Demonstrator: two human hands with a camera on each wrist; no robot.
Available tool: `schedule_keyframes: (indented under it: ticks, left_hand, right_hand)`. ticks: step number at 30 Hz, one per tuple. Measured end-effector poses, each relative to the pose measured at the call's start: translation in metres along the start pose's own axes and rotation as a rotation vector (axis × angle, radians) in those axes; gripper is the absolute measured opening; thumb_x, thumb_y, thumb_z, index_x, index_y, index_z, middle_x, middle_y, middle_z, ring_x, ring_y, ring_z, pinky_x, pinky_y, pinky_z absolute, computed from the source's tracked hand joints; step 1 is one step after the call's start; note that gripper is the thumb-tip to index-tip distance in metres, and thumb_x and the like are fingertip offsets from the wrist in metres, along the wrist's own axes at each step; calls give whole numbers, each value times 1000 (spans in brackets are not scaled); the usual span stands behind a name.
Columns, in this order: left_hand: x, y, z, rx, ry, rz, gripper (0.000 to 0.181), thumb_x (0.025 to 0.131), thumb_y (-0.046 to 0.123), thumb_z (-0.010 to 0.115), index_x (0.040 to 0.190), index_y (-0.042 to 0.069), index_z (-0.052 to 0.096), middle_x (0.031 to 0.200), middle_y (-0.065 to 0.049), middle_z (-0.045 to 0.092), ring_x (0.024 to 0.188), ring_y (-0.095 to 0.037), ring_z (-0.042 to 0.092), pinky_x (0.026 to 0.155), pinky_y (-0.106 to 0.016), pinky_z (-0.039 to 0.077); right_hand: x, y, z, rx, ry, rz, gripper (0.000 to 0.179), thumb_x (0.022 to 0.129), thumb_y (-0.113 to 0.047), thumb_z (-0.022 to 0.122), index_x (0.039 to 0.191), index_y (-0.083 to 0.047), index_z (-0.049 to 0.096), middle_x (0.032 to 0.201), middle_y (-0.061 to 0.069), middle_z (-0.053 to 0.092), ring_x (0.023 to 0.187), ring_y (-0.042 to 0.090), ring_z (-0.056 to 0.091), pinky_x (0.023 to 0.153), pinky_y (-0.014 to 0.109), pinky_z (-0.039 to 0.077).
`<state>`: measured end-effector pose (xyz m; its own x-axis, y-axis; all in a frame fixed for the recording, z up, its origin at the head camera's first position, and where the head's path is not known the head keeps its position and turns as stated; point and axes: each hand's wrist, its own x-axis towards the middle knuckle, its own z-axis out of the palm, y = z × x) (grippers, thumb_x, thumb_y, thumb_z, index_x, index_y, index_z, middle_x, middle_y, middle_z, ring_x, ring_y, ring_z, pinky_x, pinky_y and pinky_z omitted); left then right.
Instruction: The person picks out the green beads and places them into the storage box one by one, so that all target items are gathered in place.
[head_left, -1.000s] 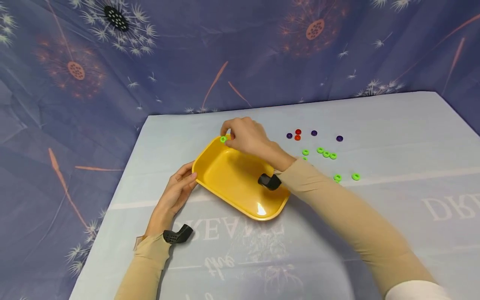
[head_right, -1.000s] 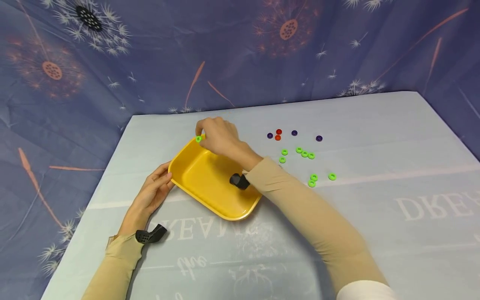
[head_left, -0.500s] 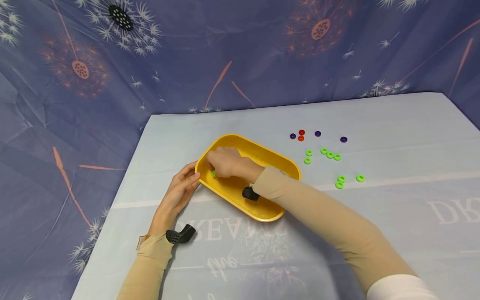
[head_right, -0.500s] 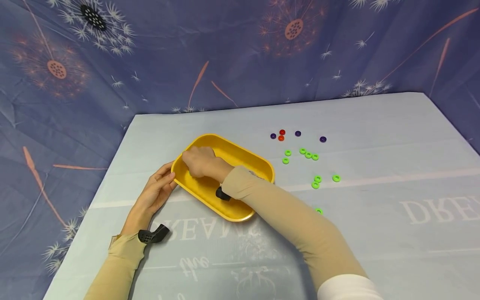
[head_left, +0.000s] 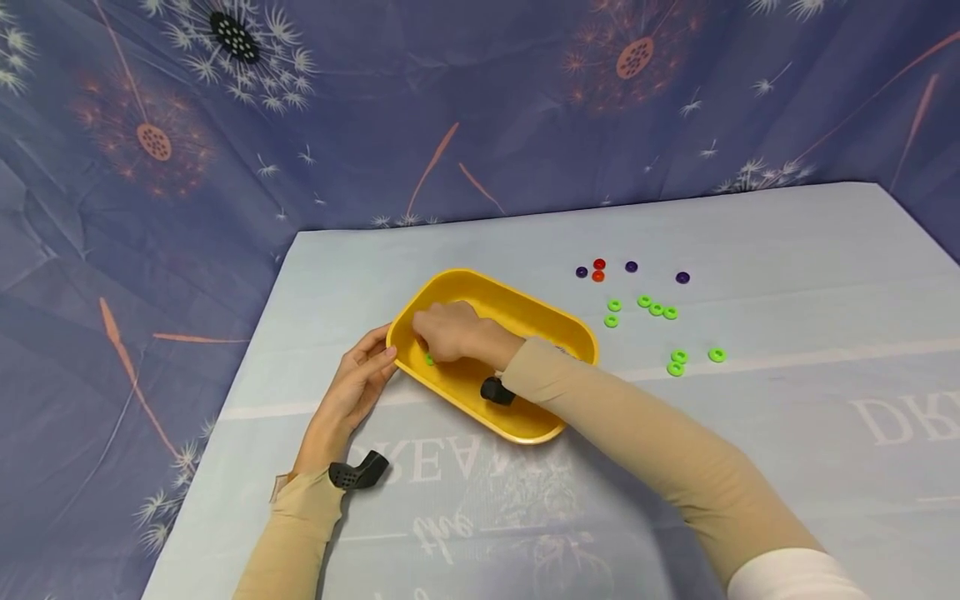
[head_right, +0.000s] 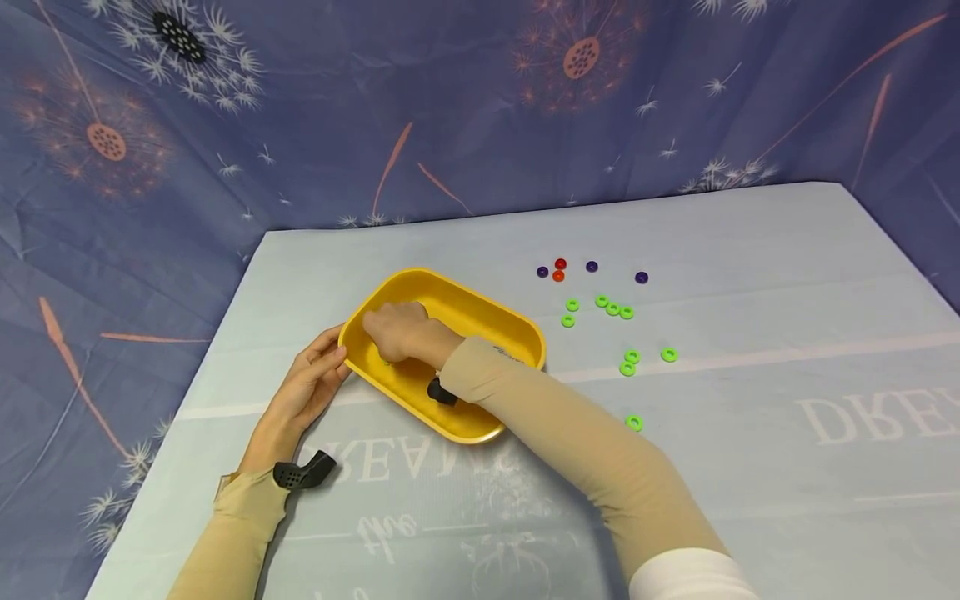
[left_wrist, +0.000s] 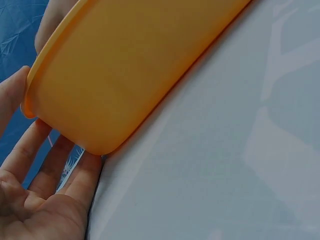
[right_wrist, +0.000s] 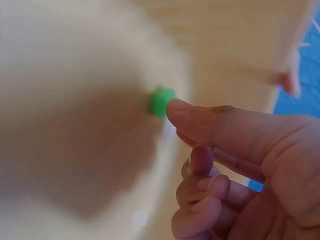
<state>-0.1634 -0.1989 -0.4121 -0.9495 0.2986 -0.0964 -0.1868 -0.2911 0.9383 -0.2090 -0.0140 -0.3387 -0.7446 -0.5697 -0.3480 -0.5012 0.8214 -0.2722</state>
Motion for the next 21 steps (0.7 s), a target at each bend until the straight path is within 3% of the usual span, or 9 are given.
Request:
schedule_keyframes:
  ticks: [7, 10, 13, 16, 21]
  left_hand:
    - [0, -1, -1, 3, -2, 5, 29, 99, 2, 54, 126, 14, 58, 126, -2, 55, 114, -14, 55, 98, -22, 49]
    - [0, -1, -2, -6, -15, 16, 30, 99, 2, 53, 126, 13, 58, 126, -2, 56, 112, -14, 56, 98, -22, 50]
    - [1, 0, -2, -14, -28, 28, 30, 99, 1, 54, 127, 12, 58, 126, -4, 56, 112, -15, 56, 98, -23, 50]
    - [2, -1, -3, -15, -36, 37, 31, 99, 0, 54, 128, 10, 58, 126, -5, 56, 112, -15, 57, 98, -23, 51]
    - [0, -2, -4, -23, -29, 34, 30, 98, 1, 55, 126, 11, 59, 125, -4, 57, 110, -15, 57, 97, -23, 51]
  right_hand:
    - [-25, 8, -41, 89, 72, 12, 19, 88, -20, 76, 103, -12, 68, 99, -1, 64, 89, 18, 55, 75, 30, 48]
    - [-49, 22, -64, 150, 125, 3, 18, 88, -20, 77, 103, -13, 69, 100, 0, 64, 90, 20, 54, 75, 31, 46]
    - [-82, 50, -77, 245, 208, -4, 17, 87, -17, 77, 100, -12, 69, 92, 5, 62, 84, 22, 53, 71, 31, 44]
    - [-115, 85, -76, 347, 300, 14, 15, 86, -13, 77, 98, -9, 69, 84, 9, 60, 75, 23, 51, 65, 31, 42]
    - [-149, 135, -46, 530, 350, 98, 19, 86, -15, 78, 100, -7, 68, 75, 8, 56, 67, 21, 48, 58, 29, 40]
